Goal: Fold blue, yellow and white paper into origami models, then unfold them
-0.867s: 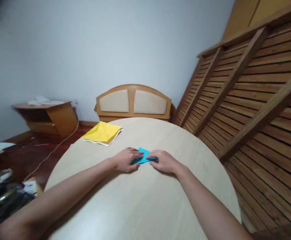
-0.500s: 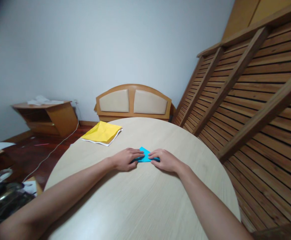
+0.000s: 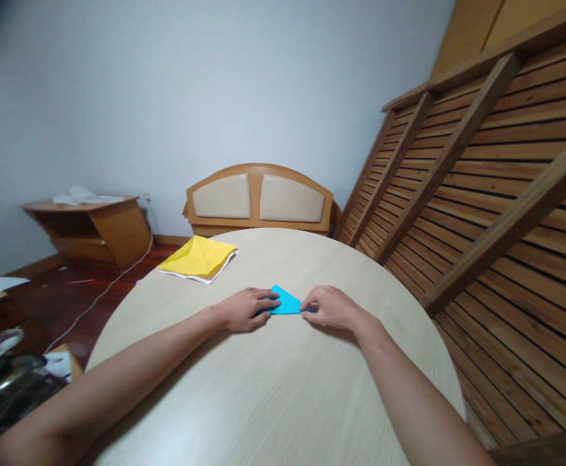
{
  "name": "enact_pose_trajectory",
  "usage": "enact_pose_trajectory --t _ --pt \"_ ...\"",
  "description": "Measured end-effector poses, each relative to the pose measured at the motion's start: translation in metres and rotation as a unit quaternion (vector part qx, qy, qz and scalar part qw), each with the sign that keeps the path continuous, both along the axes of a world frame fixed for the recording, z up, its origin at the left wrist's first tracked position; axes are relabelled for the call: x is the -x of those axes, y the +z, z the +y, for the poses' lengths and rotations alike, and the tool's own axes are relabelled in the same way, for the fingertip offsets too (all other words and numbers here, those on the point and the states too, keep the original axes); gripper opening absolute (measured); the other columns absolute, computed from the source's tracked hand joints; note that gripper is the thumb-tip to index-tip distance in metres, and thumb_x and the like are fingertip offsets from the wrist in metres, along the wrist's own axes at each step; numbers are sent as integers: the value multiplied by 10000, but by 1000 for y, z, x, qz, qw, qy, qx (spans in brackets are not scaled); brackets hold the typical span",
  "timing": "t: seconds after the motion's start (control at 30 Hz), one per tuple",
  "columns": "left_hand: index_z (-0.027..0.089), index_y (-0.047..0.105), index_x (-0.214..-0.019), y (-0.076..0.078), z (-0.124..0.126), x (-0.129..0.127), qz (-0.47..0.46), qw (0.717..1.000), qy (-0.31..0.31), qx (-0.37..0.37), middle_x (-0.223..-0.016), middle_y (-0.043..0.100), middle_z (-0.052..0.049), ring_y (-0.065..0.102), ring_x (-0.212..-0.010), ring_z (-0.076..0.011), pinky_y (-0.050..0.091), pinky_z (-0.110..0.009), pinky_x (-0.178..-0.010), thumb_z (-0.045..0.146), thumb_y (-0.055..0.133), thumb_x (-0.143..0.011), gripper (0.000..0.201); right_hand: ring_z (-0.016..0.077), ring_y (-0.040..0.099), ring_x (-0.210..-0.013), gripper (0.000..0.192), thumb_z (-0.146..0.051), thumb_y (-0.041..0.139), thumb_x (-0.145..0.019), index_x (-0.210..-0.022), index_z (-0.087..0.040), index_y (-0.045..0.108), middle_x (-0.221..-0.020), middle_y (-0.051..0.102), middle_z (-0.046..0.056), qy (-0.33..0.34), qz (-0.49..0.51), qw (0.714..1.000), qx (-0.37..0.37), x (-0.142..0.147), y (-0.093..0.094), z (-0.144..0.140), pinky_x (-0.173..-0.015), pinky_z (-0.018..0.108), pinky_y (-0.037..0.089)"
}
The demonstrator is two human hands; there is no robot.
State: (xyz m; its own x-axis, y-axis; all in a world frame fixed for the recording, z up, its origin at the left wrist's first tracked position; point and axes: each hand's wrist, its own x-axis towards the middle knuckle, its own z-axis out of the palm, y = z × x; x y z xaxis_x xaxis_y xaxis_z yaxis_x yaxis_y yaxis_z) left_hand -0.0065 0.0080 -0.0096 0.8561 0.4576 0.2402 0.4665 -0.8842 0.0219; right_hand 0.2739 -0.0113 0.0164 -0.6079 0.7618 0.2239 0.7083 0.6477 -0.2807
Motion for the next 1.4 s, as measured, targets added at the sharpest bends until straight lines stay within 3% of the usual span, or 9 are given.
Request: enact_pose_trajectory --t 0.2,0.8,1.13,1.4 --pt "189 580 -1334 0 1 0 1 1000 -6 -7 -1405 572 -117 563 -1270 -252 443 -420 -1079 299 430 -983 398 237 671 -1006 291 -284 659 -825 -1097 -242 751 -1116 750 57 40 -4 999 -4 9 -1 -3 -900 324 472" --pt "150 610 -1253 -1 3 -3 -15 999 -28 -12 -1362 606 -131 570 -1257 -231 421 -399 -1112 253 411 -986 348 208 683 -858 226 -278 576 -894 -1001 -258 774 -950 778 40 27 -14 999 -17 14 -1 -5 -794 291 454" --pt "215 638 -1176 0 2 -5 -16 1000 -15 -16 -1250 678 -68 654 -1112 -197 501 -319 -988 215 457 -959 283 216 683 -847 248 -260 560 -890 -984 -237 788 -946 780 59 9 -36 999 -32 17 1 -6 -756 295 450" --pt "239 644 -1127 3 -2 -6 3 999 -2 -46 -1103 718 -54 693 -958 -172 526 -262 -831 308 427 -1009 257 216 685 -842 258 -269 538 -911 -977 -218 782 -940 778 73 -6 -50 998 -37 17 -1 -3 -749 289 453"
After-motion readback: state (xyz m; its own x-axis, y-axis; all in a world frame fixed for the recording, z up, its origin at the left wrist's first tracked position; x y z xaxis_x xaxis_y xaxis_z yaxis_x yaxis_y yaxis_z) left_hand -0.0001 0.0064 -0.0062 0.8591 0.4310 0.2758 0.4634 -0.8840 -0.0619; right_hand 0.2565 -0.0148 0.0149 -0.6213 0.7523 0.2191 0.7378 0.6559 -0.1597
